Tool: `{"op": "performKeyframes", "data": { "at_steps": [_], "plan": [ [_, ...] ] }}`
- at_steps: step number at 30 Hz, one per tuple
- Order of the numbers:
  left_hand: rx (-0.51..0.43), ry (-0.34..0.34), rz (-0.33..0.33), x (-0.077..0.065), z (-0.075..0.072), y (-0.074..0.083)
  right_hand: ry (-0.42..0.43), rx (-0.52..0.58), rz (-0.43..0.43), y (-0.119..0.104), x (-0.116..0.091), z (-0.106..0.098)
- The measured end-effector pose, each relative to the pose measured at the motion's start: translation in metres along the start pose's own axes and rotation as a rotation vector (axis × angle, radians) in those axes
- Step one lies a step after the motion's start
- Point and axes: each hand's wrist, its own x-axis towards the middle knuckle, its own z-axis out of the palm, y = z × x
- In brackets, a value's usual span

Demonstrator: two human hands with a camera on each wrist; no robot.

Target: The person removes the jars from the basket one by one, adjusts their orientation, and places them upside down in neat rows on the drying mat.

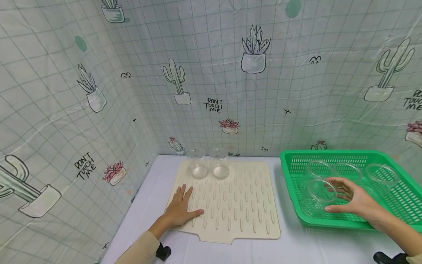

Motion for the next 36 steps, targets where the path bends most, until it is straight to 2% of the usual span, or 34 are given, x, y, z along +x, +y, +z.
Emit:
{"op": "performKeyframes", "data": {
  "at_steps": [9,15,17,22,25,36],
  "plan": [
    [0.007,-0.001,0.002,0.000,0.000,0.003,-0.048,-0.005,0.007,0.001,0.006,0.000],
    [0.012,0.004,0.004,0.001,0.000,0.003,-0.108,0.047,0.034,0.003,0.010,0.001],
    [0.010,0.008,0.006,0.001,0.000,0.003,-0.120,0.053,0.021,0.005,0.012,0.001],
    [0.007,0.006,0.008,0.001,0.000,0.003,-0.137,0.053,-0.085,0.008,0.018,0.004],
    [0.009,0.005,0.006,0.000,-0.001,0.002,-0.154,0.072,-0.121,0.009,0.021,0.007],
    [0.006,0.019,0.003,-0.002,-0.002,0.003,-0.180,0.100,-0.107,0.011,0.024,0.009]
  ]
}}
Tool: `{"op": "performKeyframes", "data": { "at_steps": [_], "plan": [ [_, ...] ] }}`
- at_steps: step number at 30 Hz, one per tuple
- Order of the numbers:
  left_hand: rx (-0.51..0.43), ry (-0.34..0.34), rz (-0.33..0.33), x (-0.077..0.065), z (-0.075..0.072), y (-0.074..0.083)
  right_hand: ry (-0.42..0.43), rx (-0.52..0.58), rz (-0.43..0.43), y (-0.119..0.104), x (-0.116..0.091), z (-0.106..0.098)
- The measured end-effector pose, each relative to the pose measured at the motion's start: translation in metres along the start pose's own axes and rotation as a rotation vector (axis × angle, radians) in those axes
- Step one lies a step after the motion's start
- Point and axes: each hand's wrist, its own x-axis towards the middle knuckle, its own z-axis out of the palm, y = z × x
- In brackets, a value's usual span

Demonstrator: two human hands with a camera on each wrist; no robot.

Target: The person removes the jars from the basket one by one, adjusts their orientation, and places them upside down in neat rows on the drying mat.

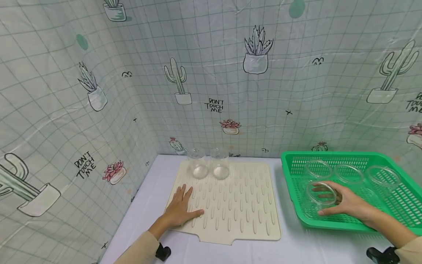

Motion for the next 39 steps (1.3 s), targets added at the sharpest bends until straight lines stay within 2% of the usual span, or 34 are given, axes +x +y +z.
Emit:
{"op": "performKeyframes", "data": {
  "at_steps": [10,18,23,29,36,39],
  "plan": [
    [0.014,-0.019,-0.009,0.001,0.001,-0.002,0.050,-0.035,0.006,-0.013,-0.012,-0.007],
    [0.003,-0.017,-0.008,0.001,0.000,-0.001,0.125,-0.113,0.009,-0.026,-0.026,-0.012],
    [-0.009,-0.023,-0.012,0.001,-0.002,0.001,0.149,-0.077,-0.047,-0.034,-0.032,-0.018],
    [-0.026,-0.034,-0.012,0.000,-0.004,0.002,0.228,-0.032,-0.089,-0.046,-0.034,-0.025],
    [-0.035,-0.051,0.001,0.000,-0.007,0.002,0.246,-0.060,-0.147,-0.062,-0.035,-0.032],
    [-0.038,-0.036,0.022,0.001,-0.009,0.004,0.264,-0.081,-0.164,-0.069,-0.034,-0.032]
  ]
}}
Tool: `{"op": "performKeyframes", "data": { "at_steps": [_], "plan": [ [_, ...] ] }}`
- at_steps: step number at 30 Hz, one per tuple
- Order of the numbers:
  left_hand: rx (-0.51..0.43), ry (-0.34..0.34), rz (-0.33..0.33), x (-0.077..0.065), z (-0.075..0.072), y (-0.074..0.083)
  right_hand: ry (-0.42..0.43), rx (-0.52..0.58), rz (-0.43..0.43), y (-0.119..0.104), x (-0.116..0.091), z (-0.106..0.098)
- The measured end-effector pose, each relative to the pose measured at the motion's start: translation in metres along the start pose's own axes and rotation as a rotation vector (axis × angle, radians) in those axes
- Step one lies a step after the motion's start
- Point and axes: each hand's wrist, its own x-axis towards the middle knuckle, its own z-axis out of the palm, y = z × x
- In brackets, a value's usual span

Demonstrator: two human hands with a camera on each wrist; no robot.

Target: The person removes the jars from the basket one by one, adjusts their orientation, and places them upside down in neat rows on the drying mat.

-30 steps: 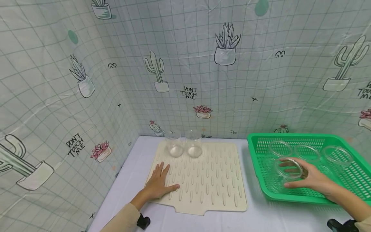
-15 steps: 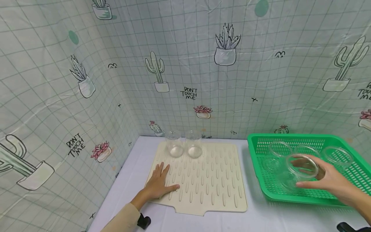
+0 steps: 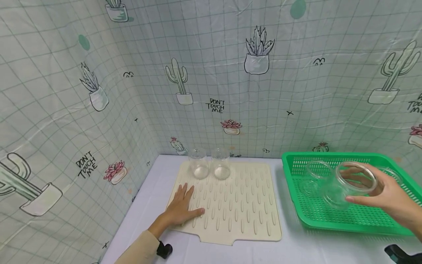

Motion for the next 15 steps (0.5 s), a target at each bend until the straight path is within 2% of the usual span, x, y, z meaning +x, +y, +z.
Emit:
{"op": "performKeyframes", "data": {
  "at_steps": [7,12,15],
  "plan": [
    [0.007,0.110,0.099,0.002,-0.016,0.018,0.020,-0.012,-0.052,-0.015,0.009,0.006],
    [-0.063,0.186,0.153,0.000,-0.036,0.038,0.036,-0.045,-0.079,-0.022,0.015,0.013],
    [-0.118,0.218,0.160,-0.002,-0.048,0.051,0.067,-0.070,-0.069,-0.027,0.019,0.020]
  ]
}}
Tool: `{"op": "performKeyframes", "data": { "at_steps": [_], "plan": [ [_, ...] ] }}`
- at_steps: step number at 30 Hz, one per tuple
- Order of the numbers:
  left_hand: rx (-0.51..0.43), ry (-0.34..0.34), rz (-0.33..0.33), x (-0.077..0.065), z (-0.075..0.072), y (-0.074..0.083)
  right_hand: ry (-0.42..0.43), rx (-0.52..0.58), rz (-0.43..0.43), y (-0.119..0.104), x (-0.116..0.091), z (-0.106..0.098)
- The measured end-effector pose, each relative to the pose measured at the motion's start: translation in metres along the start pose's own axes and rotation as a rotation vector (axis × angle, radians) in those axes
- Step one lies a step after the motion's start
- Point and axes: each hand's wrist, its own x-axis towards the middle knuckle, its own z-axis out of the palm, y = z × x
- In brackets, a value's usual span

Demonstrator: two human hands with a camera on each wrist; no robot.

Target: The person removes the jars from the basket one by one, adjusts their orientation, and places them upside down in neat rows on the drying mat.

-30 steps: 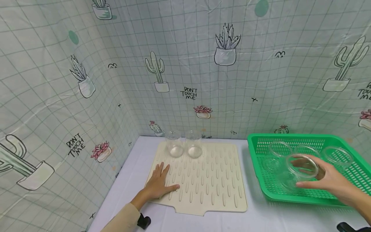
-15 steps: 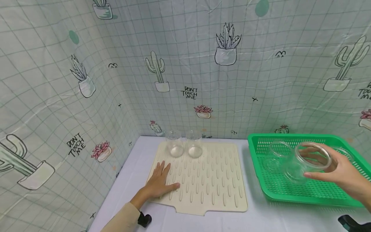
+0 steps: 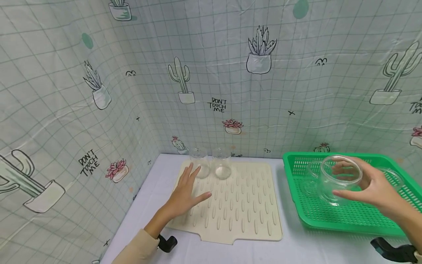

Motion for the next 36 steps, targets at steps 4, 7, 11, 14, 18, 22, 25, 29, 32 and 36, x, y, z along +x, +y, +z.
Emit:
{"op": "performKeyframes", "data": {
  "at_steps": [4,7,11,14,18,22,25,29,32,36],
  "plan": [
    [-0.103,0.046,0.014,0.004,-0.010,0.021,0.046,-0.018,0.028,-0.008,0.005,0.009],
    [-0.180,0.071,0.041,0.008,-0.015,0.037,0.073,-0.045,0.065,-0.018,0.009,0.016],
    [-0.246,0.095,0.088,0.015,-0.019,0.061,0.114,-0.151,0.112,-0.032,0.012,0.025],
    [-0.284,0.096,0.131,0.019,-0.021,0.080,0.157,-0.233,0.092,-0.039,0.015,0.032],
    [-0.331,0.082,0.193,0.026,-0.022,0.104,0.207,-0.284,0.056,-0.049,0.020,0.041],
    [-0.360,0.088,0.253,0.035,-0.022,0.124,0.237,-0.325,0.048,-0.061,0.024,0.051],
    [-0.384,0.099,0.303,0.042,-0.022,0.136,0.253,-0.338,0.011,-0.068,0.029,0.058],
    [-0.406,0.097,0.350,0.051,-0.019,0.149,0.284,-0.375,-0.078,-0.074,0.038,0.067],
    [-0.417,0.097,0.364,0.055,-0.016,0.157,0.310,-0.420,-0.141,-0.077,0.044,0.073],
    [-0.444,0.107,0.381,0.059,-0.012,0.166,0.318,-0.473,-0.185,-0.081,0.051,0.080]
  ]
}}
